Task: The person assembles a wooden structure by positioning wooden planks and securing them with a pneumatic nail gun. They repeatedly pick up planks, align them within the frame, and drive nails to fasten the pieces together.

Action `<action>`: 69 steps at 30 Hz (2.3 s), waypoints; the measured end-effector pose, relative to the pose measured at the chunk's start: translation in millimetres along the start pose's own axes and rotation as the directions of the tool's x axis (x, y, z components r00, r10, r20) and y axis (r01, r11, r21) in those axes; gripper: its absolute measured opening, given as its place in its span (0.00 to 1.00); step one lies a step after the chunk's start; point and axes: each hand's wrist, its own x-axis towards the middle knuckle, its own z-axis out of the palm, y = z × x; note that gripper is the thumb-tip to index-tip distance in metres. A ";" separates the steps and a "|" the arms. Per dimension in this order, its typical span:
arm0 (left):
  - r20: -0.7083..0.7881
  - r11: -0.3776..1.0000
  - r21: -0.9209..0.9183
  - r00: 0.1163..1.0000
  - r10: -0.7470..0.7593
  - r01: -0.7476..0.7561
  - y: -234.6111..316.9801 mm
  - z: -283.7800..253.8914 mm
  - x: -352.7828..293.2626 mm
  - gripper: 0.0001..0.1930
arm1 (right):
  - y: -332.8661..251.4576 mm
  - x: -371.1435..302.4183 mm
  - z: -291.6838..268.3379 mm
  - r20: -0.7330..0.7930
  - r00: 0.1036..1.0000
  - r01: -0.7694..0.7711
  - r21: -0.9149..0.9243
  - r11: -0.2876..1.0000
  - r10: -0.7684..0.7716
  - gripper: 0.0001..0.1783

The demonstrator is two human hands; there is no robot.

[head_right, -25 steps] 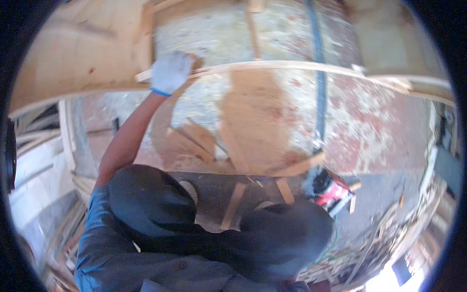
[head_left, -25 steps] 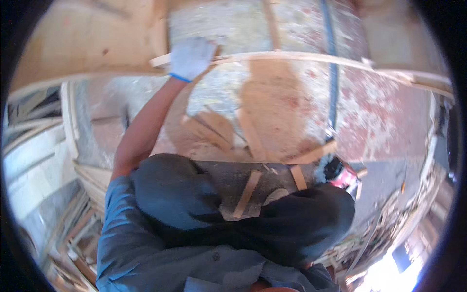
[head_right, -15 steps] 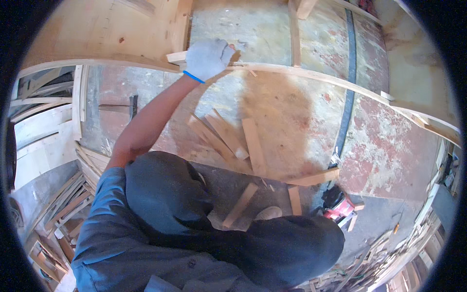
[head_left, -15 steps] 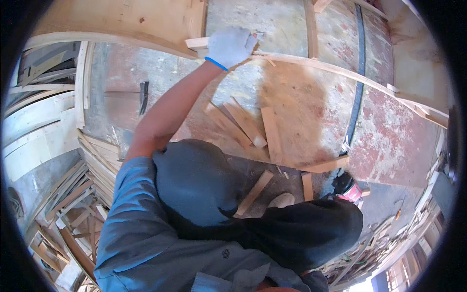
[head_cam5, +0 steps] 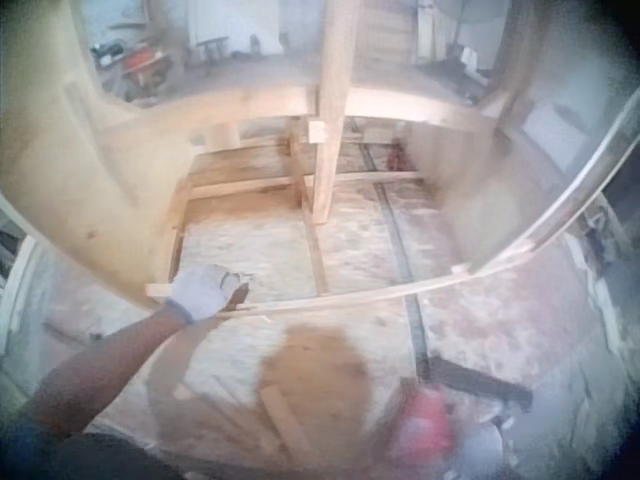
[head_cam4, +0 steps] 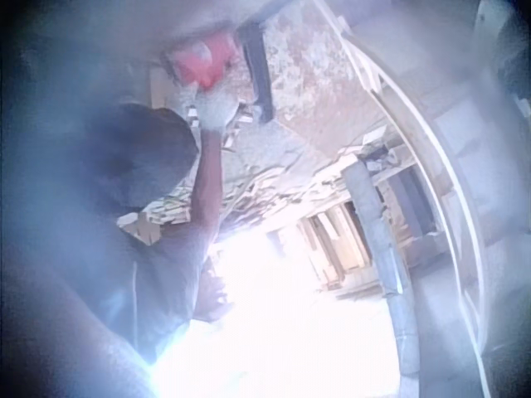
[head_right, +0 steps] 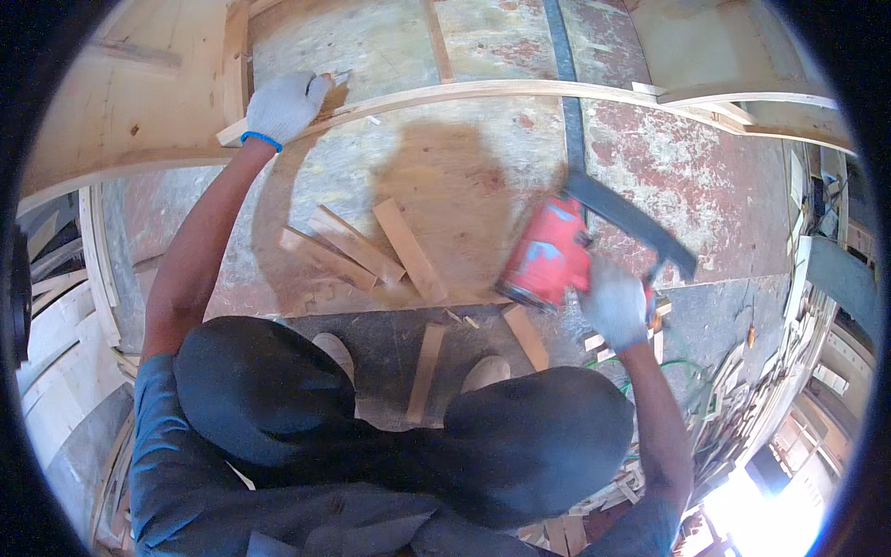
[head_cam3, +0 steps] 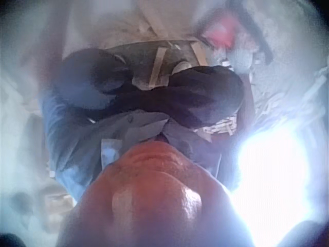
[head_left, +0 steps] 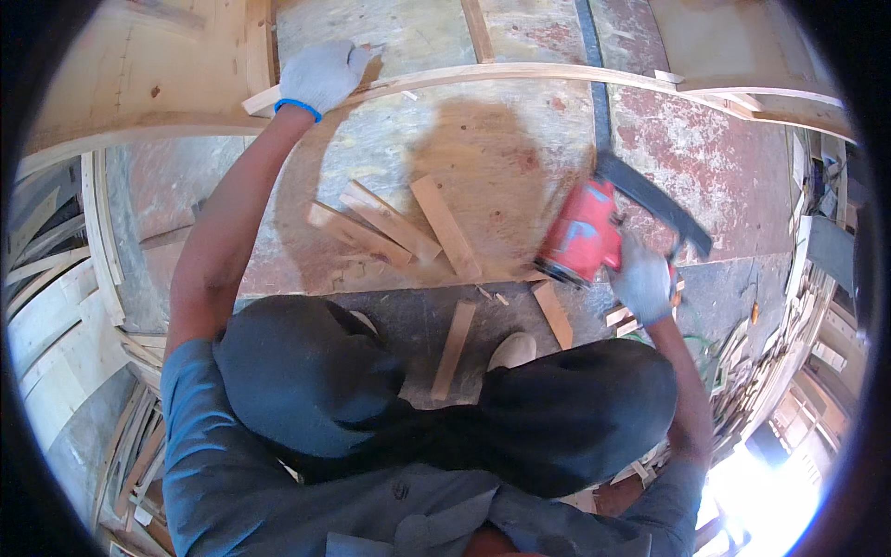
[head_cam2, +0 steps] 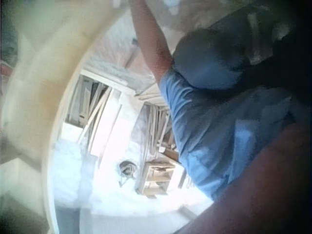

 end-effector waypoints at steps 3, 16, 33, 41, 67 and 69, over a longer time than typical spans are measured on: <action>0.001 1.000 0.025 1.000 0.001 -0.001 0.0 0.0 -2.0 0.26 | -11.4 63.0 -6.2 -0.118 0.952 0.268 -0.128 0.955 -0.283 0.39; -0.095 0.948 0.297 0.984 0.150 -0.116 -1.8 2.7 -8.4 0.22 | -39.6 155.0 -29.3 -0.004 0.889 0.437 -0.293 0.850 -0.458 0.39; -0.173 0.990 0.129 0.982 0.073 -0.051 -4.1 12.5 -6.4 0.25 | -45.3 161.7 -31.9 -0.009 0.902 0.402 -0.348 0.847 -0.431 0.39; -0.202 0.992 0.122 0.979 0.038 -0.014 -10.2 22.4 -3.7 0.26 | -35.9 160.9 -19.2 -0.118 0.872 0.387 -0.429 0.816 -0.475 0.31; 0.324 0.432 -0.859 0.945 0.043 0.275 157.3 70.5 -75.8 0.28 | -30.1 166.6 -2.0 -0.205 0.870 0.362 -0.351 0.864 -0.448 0.34; 0.436 0.328 -0.852 0.900 0.015 0.408 159.7 74.9 -72.5 0.33 | -32.4 163.9 -1.7 -0.191 0.884 0.349 -0.336 0.875 -0.426 0.33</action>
